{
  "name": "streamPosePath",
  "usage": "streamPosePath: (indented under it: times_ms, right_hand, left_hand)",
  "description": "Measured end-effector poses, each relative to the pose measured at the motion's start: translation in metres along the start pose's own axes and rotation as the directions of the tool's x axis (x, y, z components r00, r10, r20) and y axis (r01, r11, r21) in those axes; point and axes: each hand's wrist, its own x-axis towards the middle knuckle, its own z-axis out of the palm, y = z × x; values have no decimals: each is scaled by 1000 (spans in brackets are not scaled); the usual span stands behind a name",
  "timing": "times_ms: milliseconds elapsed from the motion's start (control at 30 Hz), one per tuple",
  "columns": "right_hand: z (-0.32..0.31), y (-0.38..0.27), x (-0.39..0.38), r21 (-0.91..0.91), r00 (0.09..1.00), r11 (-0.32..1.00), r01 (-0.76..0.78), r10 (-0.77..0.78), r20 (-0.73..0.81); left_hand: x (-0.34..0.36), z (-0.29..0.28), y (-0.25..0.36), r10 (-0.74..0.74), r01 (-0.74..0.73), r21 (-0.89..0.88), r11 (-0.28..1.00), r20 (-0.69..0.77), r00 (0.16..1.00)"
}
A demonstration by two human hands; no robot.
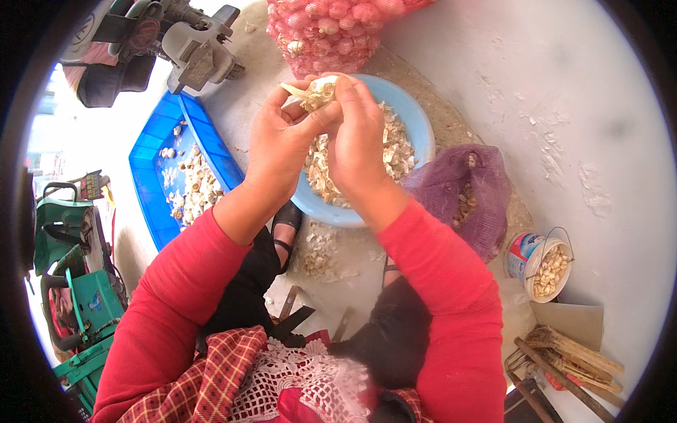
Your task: The person sits on the floor and peels garlic cloves by hand, separating the skins and placing the peeled cloves into a blue basin. The person repeatedly picks up garlic from a mesh bag and a blue tray, peels each clove, and discards the skins into the basin.
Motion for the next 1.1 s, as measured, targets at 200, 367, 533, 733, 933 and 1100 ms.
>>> streamPosePath:
  times_ms: [200, 367, 533, 733, 933, 1100]
  right_hand:
    - [-11, 26, 7, 136, 998, 990, -42, 48, -42]
    - [-25, 31, 13, 258, 986, 962, -92, 124, -110]
    - [-48, 17, 13, 309, 983, 943, -125, 160, -91]
    - [-71, 1, 0, 117, 992, 988, -104, 112, -65]
    - [-83, 4, -7, 162, 973, 983, -86, 118, -201]
    - [-95, -1, -4, 338, 928, 937, -89, 201, -312]
  left_hand:
    - [11, -10, -19, 1, -1, 16, 1000, 8, 1000]
    - [15, -4, -32, 77, -78, 57, 995, 18, 997]
    - [17, 6, -37, 60, -64, 13, 998, 204, 977]
    - [16, 20, -46, -135, 180, -140, 974, 284, 949]
    - [11, 38, -55, -164, 124, 192, 973, 204, 965]
    - [11, 45, -57, -58, 5, 145, 989, 362, 930]
